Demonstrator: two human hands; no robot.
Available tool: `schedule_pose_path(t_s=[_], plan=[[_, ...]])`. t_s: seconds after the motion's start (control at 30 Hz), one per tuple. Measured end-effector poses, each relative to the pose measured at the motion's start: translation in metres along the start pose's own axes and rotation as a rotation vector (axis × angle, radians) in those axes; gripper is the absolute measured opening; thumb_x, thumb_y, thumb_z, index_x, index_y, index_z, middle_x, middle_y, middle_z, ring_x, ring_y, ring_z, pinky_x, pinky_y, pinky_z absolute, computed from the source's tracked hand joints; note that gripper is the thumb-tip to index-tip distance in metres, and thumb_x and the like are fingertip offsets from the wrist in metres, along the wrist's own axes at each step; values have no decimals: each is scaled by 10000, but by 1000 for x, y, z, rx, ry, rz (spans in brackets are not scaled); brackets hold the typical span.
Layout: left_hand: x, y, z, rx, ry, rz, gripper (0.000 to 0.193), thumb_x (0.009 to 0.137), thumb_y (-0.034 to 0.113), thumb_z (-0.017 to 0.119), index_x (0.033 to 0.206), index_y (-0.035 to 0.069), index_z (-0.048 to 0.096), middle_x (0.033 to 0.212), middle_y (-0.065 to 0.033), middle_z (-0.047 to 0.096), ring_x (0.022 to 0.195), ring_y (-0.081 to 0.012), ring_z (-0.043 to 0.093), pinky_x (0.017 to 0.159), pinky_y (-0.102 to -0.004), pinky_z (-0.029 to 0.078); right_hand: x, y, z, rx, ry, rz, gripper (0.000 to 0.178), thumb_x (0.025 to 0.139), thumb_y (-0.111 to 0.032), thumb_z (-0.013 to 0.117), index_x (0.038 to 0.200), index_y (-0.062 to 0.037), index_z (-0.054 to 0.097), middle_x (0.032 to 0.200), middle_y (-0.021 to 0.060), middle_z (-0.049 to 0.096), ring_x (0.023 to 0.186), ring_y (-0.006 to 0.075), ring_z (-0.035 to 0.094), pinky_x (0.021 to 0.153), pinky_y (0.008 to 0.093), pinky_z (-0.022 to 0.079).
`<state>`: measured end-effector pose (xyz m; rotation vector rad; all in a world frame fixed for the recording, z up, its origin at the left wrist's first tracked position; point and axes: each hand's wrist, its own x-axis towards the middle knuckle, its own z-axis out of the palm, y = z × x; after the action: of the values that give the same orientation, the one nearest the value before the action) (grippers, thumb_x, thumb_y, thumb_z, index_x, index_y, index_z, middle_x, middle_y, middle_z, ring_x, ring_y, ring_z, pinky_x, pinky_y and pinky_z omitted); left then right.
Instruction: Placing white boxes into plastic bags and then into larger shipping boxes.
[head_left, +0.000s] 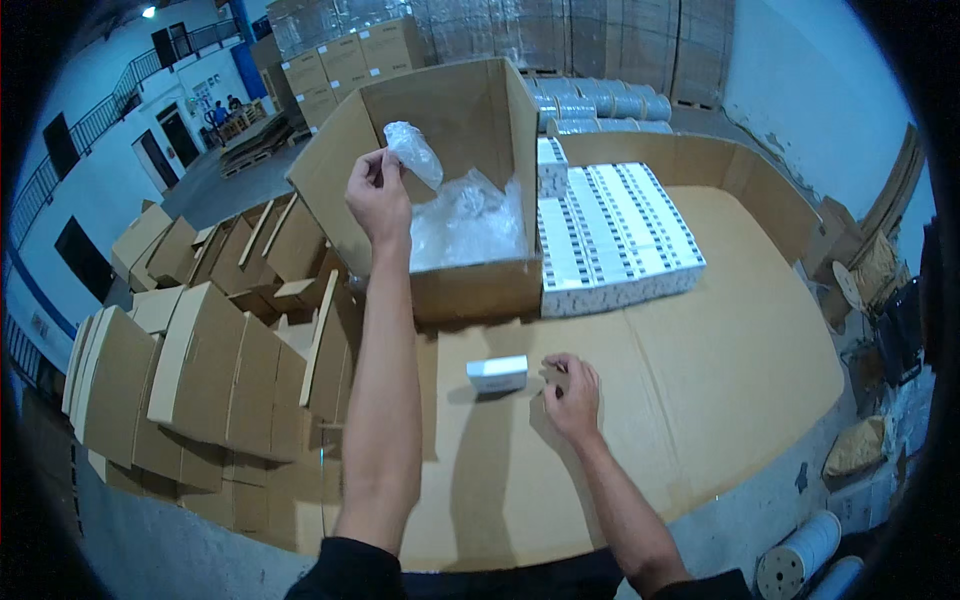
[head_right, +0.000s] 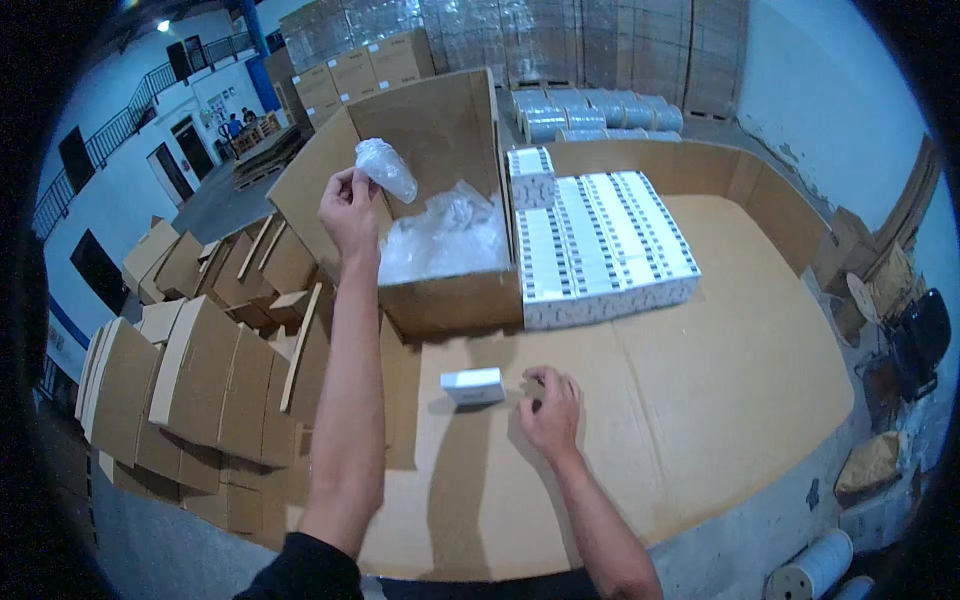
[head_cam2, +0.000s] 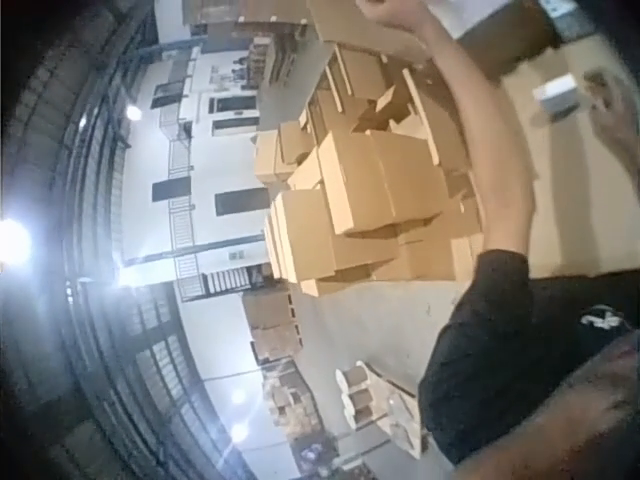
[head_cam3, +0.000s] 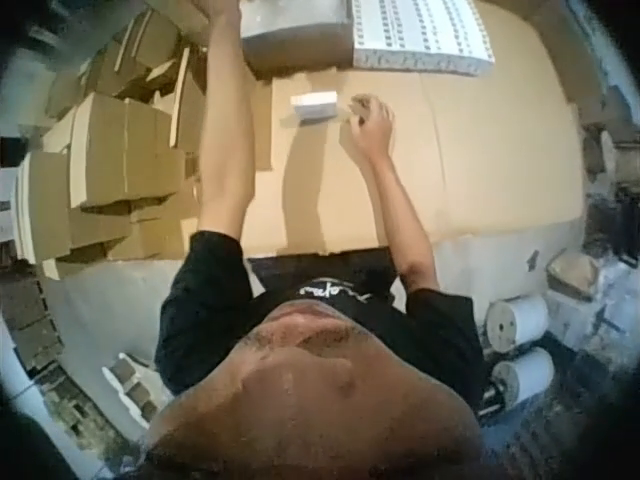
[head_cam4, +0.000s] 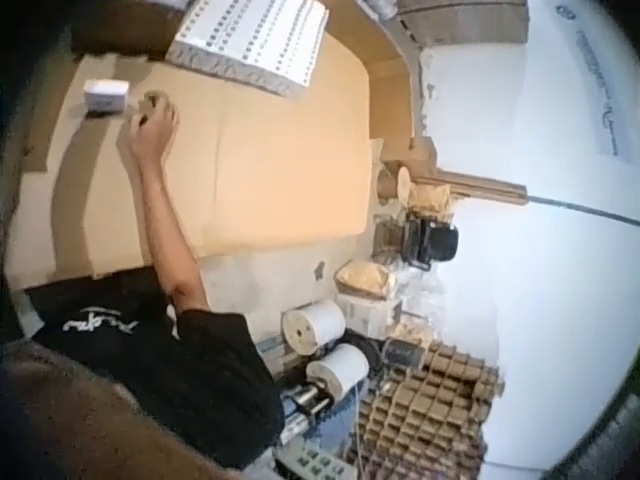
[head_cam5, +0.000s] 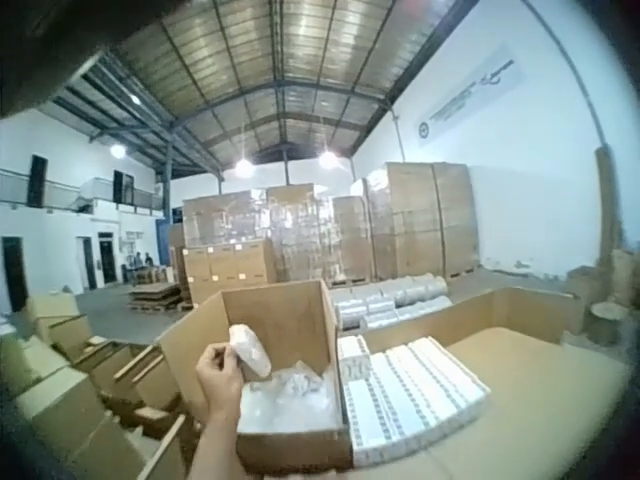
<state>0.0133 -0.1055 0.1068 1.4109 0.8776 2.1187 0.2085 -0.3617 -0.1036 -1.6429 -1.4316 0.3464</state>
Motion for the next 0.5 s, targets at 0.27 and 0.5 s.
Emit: schedule_pose_path(t_s=[0.27, 0.5], plan=[[-227, 71, -104, 54, -80, -82, 241, 997, 189, 687, 1127, -10, 644, 1087, -45, 641, 989, -112, 597, 871, -276, 501, -35, -9, -7, 380, 109, 146, 155, 961, -140, 608, 1066, -27, 622, 901, 98, 715, 769, 174, 684, 693, 309, 537], [-333, 57, -161, -16, -204, -446, 122, 1014, 54, 604, 1111, -20, 605, 1072, -48, 629, 1043, -121, 606, 893, -270, 497, -50, -49, -21, 926, -697, 335, 317, 1063, -309, 546, 1097, -5, 629, 849, 48, 692, 708, 69, 609, 625, 239, 511]])
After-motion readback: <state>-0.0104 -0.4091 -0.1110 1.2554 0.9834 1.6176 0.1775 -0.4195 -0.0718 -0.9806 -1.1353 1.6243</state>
